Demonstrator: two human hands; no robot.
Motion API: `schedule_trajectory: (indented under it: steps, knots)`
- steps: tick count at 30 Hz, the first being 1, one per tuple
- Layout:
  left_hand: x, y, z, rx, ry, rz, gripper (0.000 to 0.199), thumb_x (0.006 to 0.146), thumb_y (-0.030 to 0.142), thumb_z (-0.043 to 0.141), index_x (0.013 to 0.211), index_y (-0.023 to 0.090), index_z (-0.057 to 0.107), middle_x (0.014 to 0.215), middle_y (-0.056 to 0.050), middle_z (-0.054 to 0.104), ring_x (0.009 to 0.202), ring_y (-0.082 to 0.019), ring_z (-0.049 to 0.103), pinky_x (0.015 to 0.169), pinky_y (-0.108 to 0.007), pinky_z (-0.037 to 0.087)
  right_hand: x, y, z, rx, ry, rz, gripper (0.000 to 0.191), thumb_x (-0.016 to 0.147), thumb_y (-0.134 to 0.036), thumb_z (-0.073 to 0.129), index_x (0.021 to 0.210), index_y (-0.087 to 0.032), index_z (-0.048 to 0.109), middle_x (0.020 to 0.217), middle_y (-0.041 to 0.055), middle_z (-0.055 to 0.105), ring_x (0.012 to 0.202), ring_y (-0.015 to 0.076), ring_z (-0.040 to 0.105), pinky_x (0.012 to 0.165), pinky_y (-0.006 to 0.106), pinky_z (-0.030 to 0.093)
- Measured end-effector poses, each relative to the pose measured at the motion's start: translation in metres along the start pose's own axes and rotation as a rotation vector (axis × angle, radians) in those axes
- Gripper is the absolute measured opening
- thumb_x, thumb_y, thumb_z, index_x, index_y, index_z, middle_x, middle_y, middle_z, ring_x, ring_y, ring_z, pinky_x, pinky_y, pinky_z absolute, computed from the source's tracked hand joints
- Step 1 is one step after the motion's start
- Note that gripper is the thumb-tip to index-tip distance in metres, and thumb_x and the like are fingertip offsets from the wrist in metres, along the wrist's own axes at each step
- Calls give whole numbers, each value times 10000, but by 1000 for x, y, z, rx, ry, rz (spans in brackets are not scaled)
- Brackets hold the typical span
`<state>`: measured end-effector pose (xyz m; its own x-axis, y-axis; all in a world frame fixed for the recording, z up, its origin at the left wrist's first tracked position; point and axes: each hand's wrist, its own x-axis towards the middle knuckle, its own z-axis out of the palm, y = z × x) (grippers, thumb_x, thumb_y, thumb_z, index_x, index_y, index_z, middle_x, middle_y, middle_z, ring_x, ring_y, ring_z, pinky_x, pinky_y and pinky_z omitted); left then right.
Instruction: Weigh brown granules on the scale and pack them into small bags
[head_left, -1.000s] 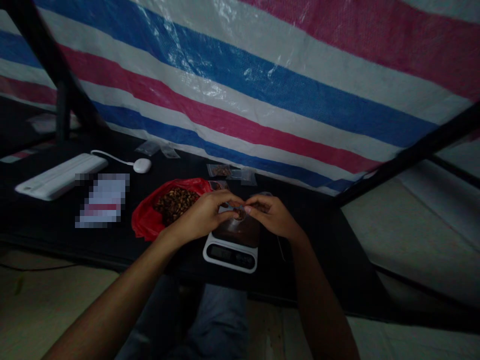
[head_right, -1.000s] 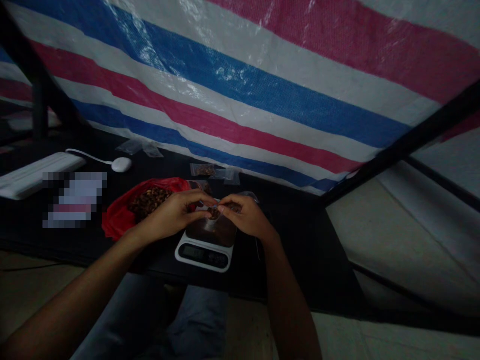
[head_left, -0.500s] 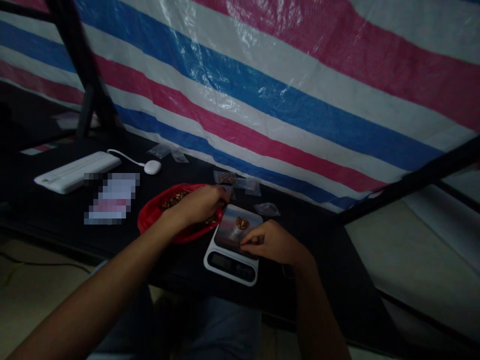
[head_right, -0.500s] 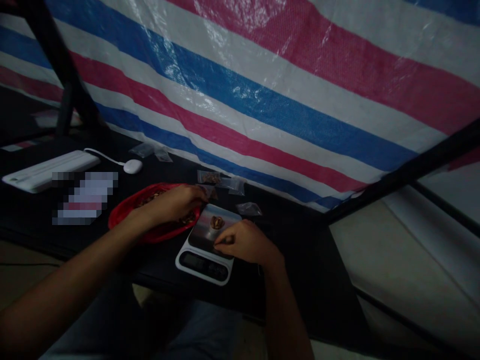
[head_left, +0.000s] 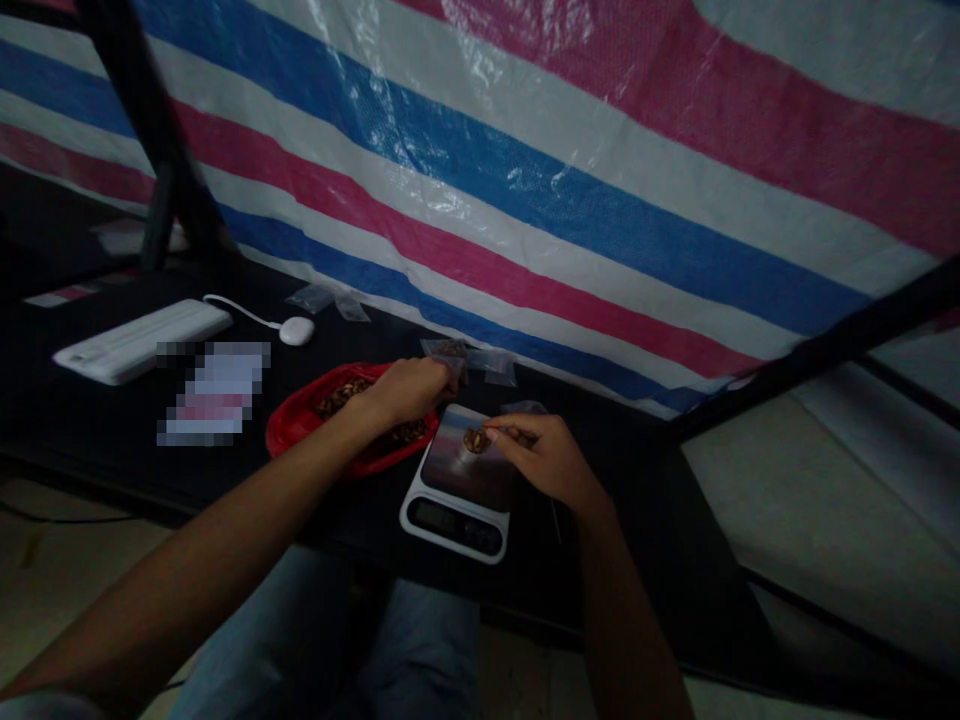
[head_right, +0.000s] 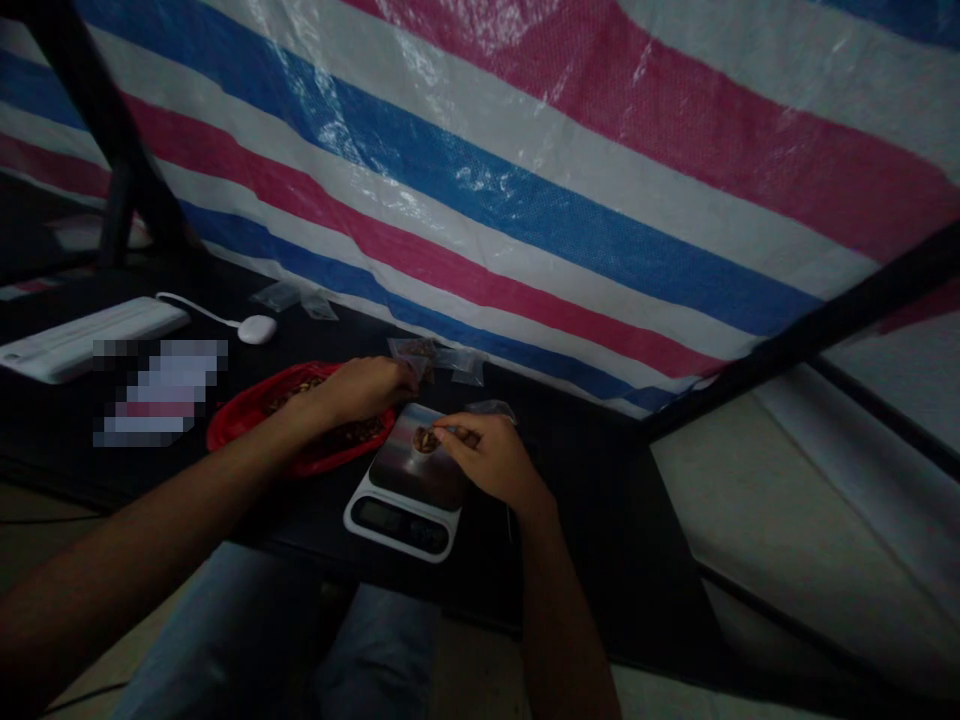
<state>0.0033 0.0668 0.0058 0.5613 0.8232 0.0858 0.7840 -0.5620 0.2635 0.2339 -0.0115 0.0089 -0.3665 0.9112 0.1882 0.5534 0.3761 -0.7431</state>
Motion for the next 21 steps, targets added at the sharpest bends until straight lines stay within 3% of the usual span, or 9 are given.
schedule_trajectory:
  steps: [5, 10, 16, 21]
  knots:
    - [-28, 14, -17, -317, 150, 227, 277, 998, 264, 521, 1119, 217, 765, 1163, -58, 776, 1063, -204, 718, 940, -274, 511, -1, -5, -1, 26, -78, 9, 239, 948, -303, 612, 1023, -247, 832, 936, 36, 820, 717, 184, 703, 617, 288, 493]
    - [-41, 30, -17, -414, 99, 187, 207, 964, 245, 588, 1034, 234, 782, 1018, -24, 801, 923, -189, 735, 822, -257, 505, 0, -1, -2, 18, -2, 20, 219, 934, -308, 634, 1010, -244, 829, 945, 47, 818, 769, 212, 721, 642, 312, 512]
    - [-41, 36, -18, -376, 25, 171, 214, 963, 253, 595, 983, 239, 808, 984, -29, 800, 919, -208, 731, 797, -273, 493, 2, 1, -4, 1, 35, 18, 219, 924, -308, 631, 951, -208, 824, 897, 61, 808, 719, 194, 696, 610, 300, 488]
    - [-45, 35, -21, -403, 52, 205, 271, 995, 274, 531, 998, 214, 795, 983, -39, 793, 891, -187, 724, 783, -255, 498, 2, 1, -5, 22, 54, 20, 229, 927, -334, 633, 969, -204, 817, 909, 64, 803, 754, 201, 700, 621, 301, 490]
